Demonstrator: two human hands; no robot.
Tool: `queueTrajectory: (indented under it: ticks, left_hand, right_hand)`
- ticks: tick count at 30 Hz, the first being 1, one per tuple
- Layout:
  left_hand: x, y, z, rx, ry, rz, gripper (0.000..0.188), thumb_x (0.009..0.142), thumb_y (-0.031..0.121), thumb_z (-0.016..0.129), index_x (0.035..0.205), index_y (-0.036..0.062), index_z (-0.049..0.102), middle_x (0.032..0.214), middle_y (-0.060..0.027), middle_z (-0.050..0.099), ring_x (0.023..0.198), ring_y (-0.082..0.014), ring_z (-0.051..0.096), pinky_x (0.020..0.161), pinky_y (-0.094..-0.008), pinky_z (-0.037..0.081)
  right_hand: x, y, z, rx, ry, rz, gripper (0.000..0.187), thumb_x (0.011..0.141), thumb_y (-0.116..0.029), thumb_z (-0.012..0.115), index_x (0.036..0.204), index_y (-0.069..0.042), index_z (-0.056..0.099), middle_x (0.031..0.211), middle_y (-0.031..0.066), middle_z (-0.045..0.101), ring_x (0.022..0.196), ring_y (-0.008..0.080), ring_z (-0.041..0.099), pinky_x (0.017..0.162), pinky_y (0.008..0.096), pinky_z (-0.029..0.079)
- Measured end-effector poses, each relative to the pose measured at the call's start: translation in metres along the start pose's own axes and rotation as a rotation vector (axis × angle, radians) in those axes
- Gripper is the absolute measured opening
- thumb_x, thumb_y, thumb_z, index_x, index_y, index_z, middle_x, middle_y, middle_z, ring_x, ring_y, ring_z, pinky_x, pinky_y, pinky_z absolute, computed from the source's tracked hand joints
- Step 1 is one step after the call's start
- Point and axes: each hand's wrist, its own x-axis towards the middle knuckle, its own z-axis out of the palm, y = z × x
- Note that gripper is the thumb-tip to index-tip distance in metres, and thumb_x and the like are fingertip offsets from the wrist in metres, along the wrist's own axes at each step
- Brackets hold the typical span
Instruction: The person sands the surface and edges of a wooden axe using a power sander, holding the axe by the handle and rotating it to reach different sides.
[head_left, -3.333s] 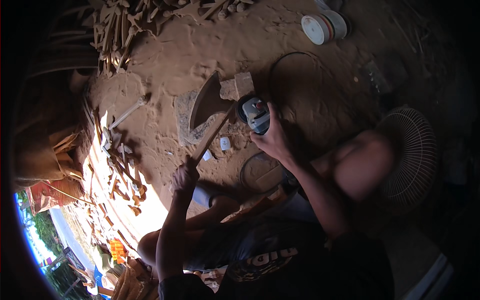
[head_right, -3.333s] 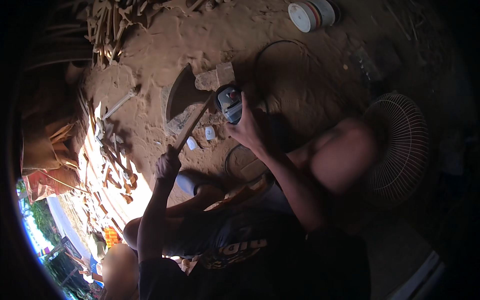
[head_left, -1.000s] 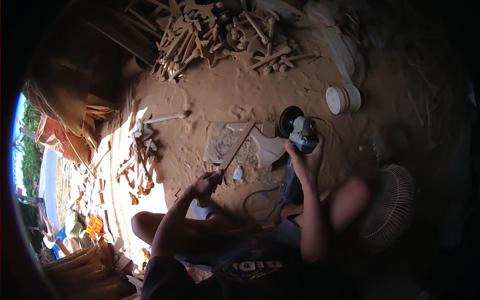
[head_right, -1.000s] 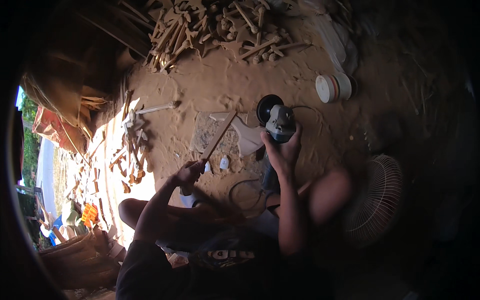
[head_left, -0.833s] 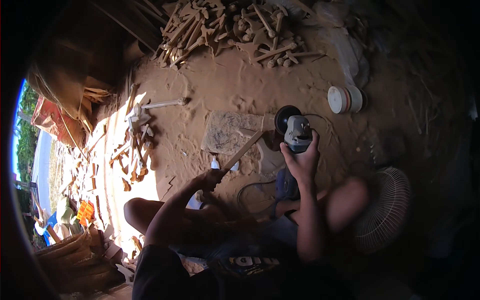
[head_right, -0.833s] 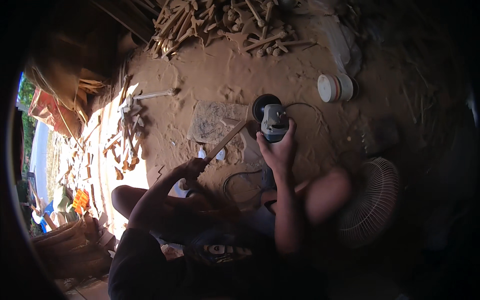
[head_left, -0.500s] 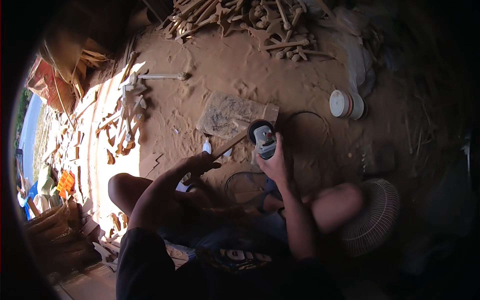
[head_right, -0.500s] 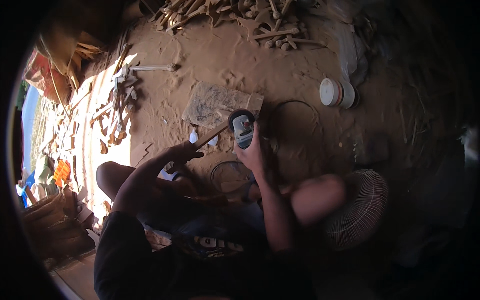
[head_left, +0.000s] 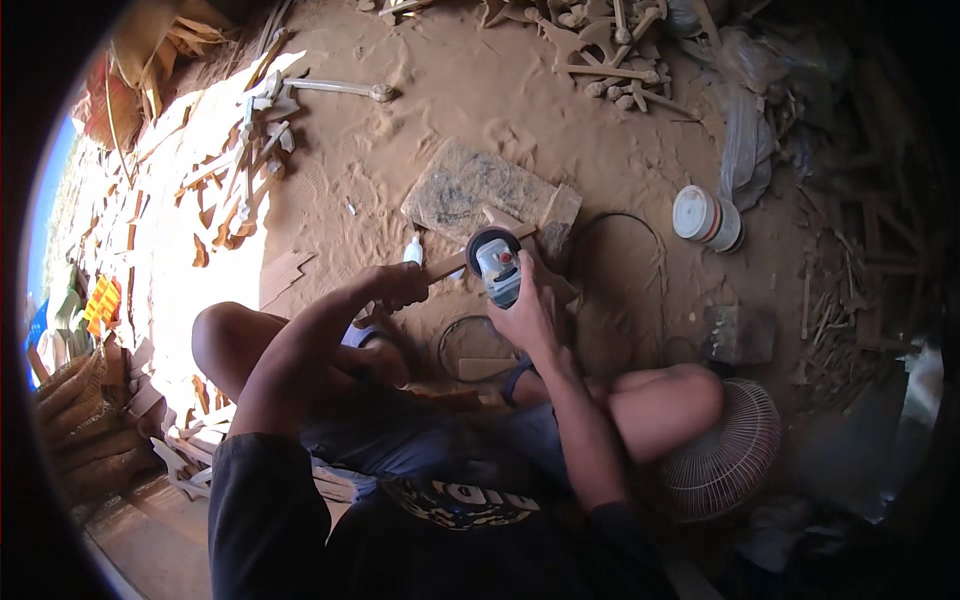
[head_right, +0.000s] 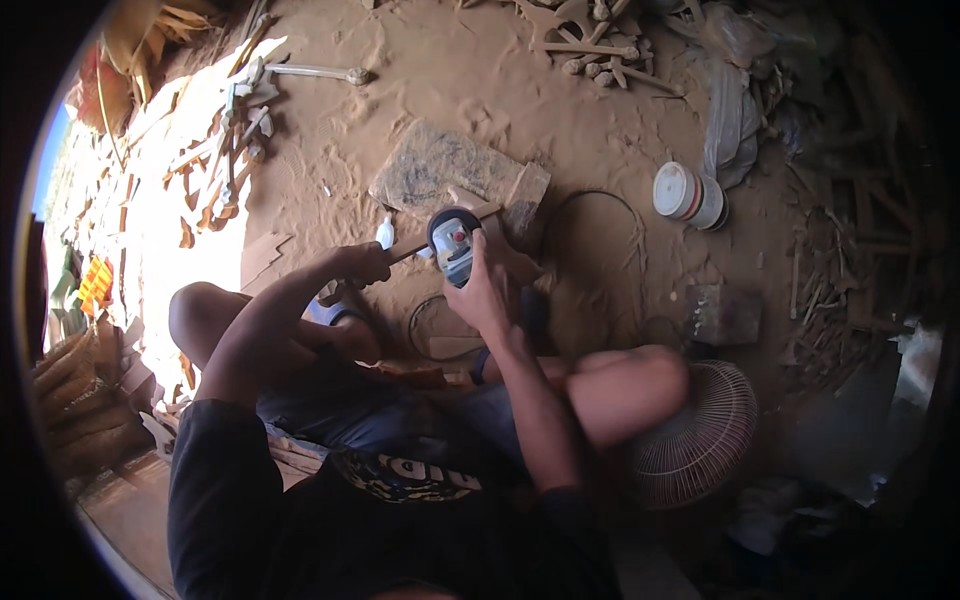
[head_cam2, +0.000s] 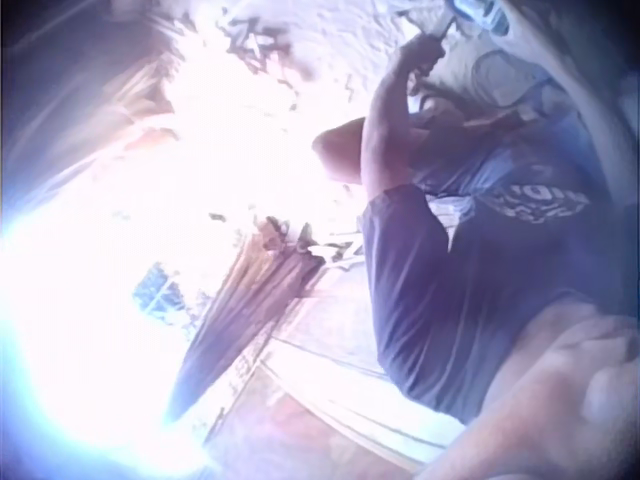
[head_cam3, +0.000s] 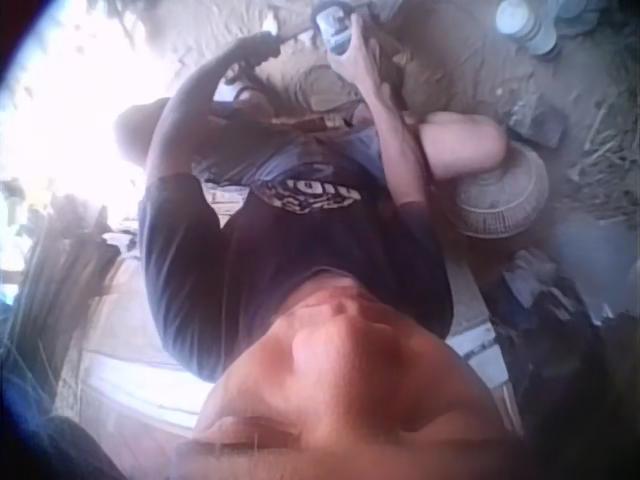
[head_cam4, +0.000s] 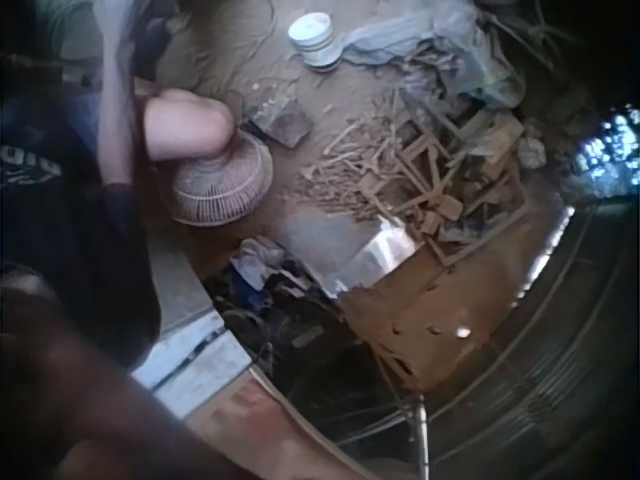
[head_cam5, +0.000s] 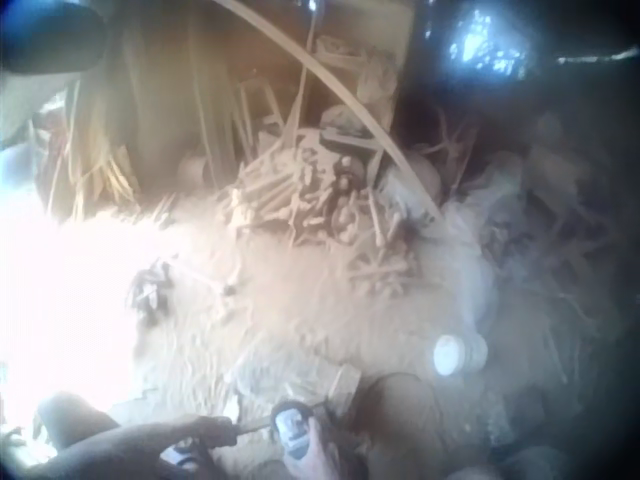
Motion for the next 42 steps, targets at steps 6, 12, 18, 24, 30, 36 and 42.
queueTrajectory:
  ticks: [6, 12, 18, 24, 30, 36, 42]
  left_hand:
    - [-0.018, 0.020, -0.005, 0.002, -0.002, -0.048, 0.032, 0.094, 0.019, 0.047, 0.117, 0.0034, 0.062, 0.079, -0.0107, 0.067, 0.065, -0.0244, 0.071, 0.054, -0.0408, 0.061]
    - [-0.043, 0.047, -0.013, -0.029, 0.001, -0.112, 0.042, 0.094, 0.018, 0.046, 0.130, 0.0025, 0.063, 0.084, -0.0135, 0.069, 0.066, -0.0253, 0.072, 0.056, -0.0385, 0.062]
    - [-0.054, 0.049, -0.019, 0.011, 0.018, -0.156, 0.046, 0.093, 0.022, 0.051, 0.132, 0.0023, 0.065, 0.092, -0.0145, 0.073, 0.078, -0.0259, 0.075, 0.065, -0.0398, 0.063]
    - [-0.053, 0.050, -0.020, -0.010, 0.017, -0.160, 0.048, 0.090, 0.022, 0.054, 0.131, 0.0010, 0.066, 0.100, -0.0161, 0.077, 0.089, -0.0280, 0.078, 0.072, -0.0402, 0.063]
    - [-0.048, 0.050, -0.019, -0.013, -0.001, -0.163, 0.049, 0.092, 0.021, 0.051, 0.136, 0.0052, 0.065, 0.091, -0.0142, 0.073, 0.078, -0.0251, 0.074, 0.065, -0.0383, 0.063]
    - [-0.041, 0.041, -0.017, -0.038, 0.006, -0.141, 0.049, 0.094, 0.019, 0.049, 0.140, 0.0088, 0.063, 0.083, -0.0113, 0.068, 0.067, -0.0218, 0.070, 0.058, -0.0375, 0.061]
    - [-0.043, 0.048, -0.018, -0.039, 0.014, -0.140, 0.049, 0.094, 0.017, 0.050, 0.140, 0.0088, 0.064, 0.081, -0.0114, 0.069, 0.068, -0.0217, 0.071, 0.058, -0.0376, 0.062]
  right_hand:
    - [0.004, -0.012, -0.005, -0.162, -0.084, 0.137, 0.091, 0.081, -0.025, 0.080, 0.159, -0.006, 0.035, 0.109, 0.0352, 0.071, 0.098, 0.0547, 0.069, 0.084, 0.0628, 0.055]
    - [0.014, -0.002, -0.002, -0.238, 0.000, 0.154, 0.092, 0.080, -0.027, 0.082, 0.158, -0.004, 0.036, 0.100, 0.0339, 0.072, 0.089, 0.0520, 0.071, 0.076, 0.0595, 0.056]
    - [0.027, 0.009, -0.005, -0.242, 0.116, 0.036, 0.087, 0.079, -0.026, 0.083, 0.152, -0.003, 0.042, 0.096, 0.0319, 0.073, 0.088, 0.0506, 0.072, 0.077, 0.0587, 0.056]
    - [0.038, 0.013, -0.011, -0.301, 0.099, 0.113, 0.088, 0.079, -0.027, 0.083, 0.153, -0.002, 0.042, 0.098, 0.0340, 0.073, 0.091, 0.0504, 0.072, 0.079, 0.0577, 0.057]
    - [0.047, 0.023, -0.016, -0.322, 0.127, 0.149, 0.089, 0.079, -0.028, 0.083, 0.152, 0.003, 0.041, 0.098, 0.0334, 0.073, 0.090, 0.0505, 0.072, 0.079, 0.0573, 0.057]
    - [0.059, 0.033, -0.021, -0.347, 0.142, 0.172, 0.091, 0.079, -0.029, 0.082, 0.153, 0.003, 0.040, 0.101, 0.0346, 0.073, 0.094, 0.0508, 0.072, 0.082, 0.0580, 0.056]
    - [0.067, 0.041, -0.026, -0.320, 0.151, 0.171, 0.091, 0.080, -0.031, 0.082, 0.154, 0.002, 0.039, 0.104, 0.0356, 0.072, 0.097, 0.0512, 0.071, 0.084, 0.0579, 0.056]
